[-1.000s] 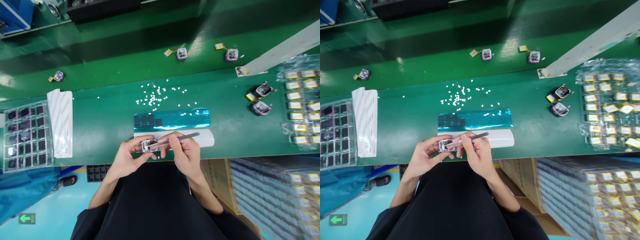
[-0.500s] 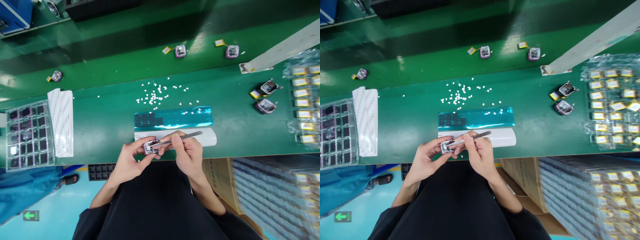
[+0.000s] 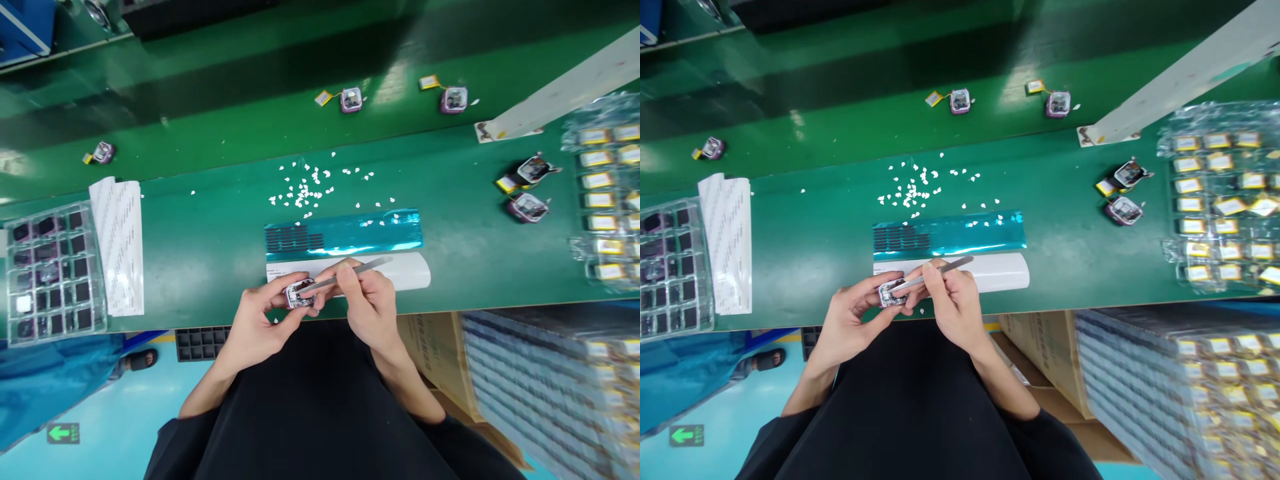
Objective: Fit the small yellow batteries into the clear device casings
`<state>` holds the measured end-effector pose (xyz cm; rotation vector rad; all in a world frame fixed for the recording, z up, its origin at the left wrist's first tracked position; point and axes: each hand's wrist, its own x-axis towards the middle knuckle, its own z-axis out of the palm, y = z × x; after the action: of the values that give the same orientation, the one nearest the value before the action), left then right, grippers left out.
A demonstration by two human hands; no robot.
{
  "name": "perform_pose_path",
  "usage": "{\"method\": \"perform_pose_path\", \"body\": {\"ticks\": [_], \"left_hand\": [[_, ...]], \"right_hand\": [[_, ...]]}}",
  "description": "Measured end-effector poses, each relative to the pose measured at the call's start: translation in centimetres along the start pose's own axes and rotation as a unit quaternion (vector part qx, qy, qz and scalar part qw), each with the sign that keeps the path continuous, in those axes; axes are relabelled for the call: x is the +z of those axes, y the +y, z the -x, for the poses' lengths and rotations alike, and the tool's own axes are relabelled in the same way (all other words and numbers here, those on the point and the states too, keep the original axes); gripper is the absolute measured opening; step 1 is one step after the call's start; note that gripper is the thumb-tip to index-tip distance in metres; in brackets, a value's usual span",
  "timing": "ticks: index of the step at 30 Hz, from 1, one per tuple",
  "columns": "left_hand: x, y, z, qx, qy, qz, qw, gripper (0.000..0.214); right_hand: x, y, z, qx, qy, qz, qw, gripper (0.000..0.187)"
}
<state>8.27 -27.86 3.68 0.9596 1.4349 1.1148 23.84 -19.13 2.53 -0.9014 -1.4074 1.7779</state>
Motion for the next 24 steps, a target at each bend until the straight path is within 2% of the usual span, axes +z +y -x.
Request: {"method": "perform_pose_path", "body": {"ticks": [10, 24], "left_hand": [[0.04, -0.05, 0.08, 0.001, 0.003, -0.017, 1.000, 0.038], [0.61, -0.08, 0.11, 0.003, 0.026, 0.002, 1.000, 0.042]], "right_hand": [[0.61, 0.62, 0.40, -0.031, 0.057, -0.028, 0.998, 0.036], [0.77, 0.58, 0.74, -0.058, 0.085, 0.030, 0.994, 0.038]]}}
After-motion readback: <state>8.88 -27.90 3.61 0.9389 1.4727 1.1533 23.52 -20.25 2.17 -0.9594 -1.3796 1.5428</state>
